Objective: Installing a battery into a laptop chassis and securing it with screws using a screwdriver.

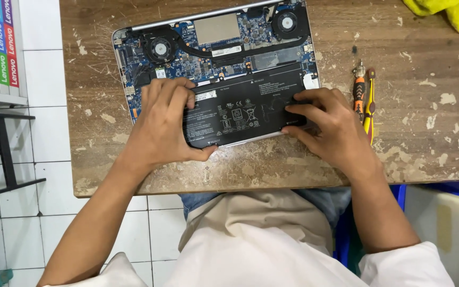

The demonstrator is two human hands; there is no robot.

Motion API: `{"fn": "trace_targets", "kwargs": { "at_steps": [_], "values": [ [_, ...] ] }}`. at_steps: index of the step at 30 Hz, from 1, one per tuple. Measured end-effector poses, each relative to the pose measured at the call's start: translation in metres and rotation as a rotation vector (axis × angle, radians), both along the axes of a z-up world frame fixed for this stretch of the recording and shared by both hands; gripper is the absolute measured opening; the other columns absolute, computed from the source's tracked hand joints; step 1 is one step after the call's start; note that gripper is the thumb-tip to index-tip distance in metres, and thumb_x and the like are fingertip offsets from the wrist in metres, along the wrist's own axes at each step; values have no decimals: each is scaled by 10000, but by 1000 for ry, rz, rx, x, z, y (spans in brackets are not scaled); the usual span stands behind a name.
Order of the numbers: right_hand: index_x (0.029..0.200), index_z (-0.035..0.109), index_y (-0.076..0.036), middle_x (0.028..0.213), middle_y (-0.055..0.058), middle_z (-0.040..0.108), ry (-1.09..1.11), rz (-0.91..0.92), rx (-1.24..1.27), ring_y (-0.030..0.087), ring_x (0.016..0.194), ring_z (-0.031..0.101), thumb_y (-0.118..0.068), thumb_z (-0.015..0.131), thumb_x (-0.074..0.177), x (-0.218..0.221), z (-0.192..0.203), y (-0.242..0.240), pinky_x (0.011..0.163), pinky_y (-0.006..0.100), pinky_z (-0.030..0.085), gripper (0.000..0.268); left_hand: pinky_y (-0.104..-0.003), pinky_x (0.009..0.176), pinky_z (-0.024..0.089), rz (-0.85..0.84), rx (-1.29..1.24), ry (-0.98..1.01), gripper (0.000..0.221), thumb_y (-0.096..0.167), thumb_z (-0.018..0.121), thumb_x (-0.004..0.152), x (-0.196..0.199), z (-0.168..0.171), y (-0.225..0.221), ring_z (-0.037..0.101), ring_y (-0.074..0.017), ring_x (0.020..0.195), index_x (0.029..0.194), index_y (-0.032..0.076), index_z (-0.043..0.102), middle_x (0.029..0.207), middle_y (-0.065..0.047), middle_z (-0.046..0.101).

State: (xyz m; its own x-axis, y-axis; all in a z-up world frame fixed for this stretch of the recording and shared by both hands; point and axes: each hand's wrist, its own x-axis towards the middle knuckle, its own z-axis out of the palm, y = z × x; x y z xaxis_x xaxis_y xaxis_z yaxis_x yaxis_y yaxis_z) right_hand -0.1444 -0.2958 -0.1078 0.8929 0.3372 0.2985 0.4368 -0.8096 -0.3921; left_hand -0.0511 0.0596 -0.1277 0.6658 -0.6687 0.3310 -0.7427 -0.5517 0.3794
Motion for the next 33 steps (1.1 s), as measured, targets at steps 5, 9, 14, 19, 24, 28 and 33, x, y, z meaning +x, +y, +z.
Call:
{"fn": "trace_targets", "kwargs": {
  "at_steps": [5,9,14,19,24,28,33],
  "values": [
    [1262,786,-39,1300,178,688,-3,-6,-13,378,1157,655,-236,920,959,0,0,0,1016,498,569,385,-458,977,384,-9,7,24,908,682,987,608,7,-1,0,519,-346,1149,1074,60,516,1310,-204,639],
    [1258,800,-51,1317,160,687,2,-18,-30,351,1097,646,-253,915,966,-1,-1,0,970,485,575,373,-453,1030,382,-33,10,-32,926,831,896,661,7,-3,3,553,-328,1194,1047,75,524,1319,-185,659],
    [1217,830,-57,1292,156,689,-11,-13,-59,358,1102,672,-276,918,962,0,-2,-1,941,496,598,348,-551,1139,376,-53,-52,-42,853,690,926,786,0,0,7,598,-386,1320,1206,9,629,1461,-235,663],
    [1215,825,-54,1283,156,688,-21,-9,-42,376,1141,669,-263,912,970,-1,-2,-1,942,494,602,334,-558,1130,421,-51,23,-120,913,770,752,890,-8,-1,6,595,-395,1325,1393,13,663,1503,-228,655],
    [1239,808,-49,1322,168,684,9,-3,-42,388,1189,664,-247,896,969,0,2,-1,966,510,602,346,-608,1220,395,39,245,-164,893,755,593,1023,-28,-1,-7,567,-419,1404,1558,40,590,1594,-264,573],
    [1237,798,-70,1341,167,677,27,-3,-77,397,1196,670,-235,877,978,2,3,-1,992,527,595,317,-682,1287,278,90,380,-162,1050,885,395,1016,-32,-5,-12,429,-490,1563,1725,110,398,1728,-302,384],
    [1261,802,-88,1336,144,676,63,-52,-146,388,1172,676,-289,846,1004,10,1,1,900,531,630,329,-665,1298,240,38,332,-133,963,816,419,1058,-10,-6,-9,427,-471,1553,1697,96,452,1695,-289,442]
  ]
}}
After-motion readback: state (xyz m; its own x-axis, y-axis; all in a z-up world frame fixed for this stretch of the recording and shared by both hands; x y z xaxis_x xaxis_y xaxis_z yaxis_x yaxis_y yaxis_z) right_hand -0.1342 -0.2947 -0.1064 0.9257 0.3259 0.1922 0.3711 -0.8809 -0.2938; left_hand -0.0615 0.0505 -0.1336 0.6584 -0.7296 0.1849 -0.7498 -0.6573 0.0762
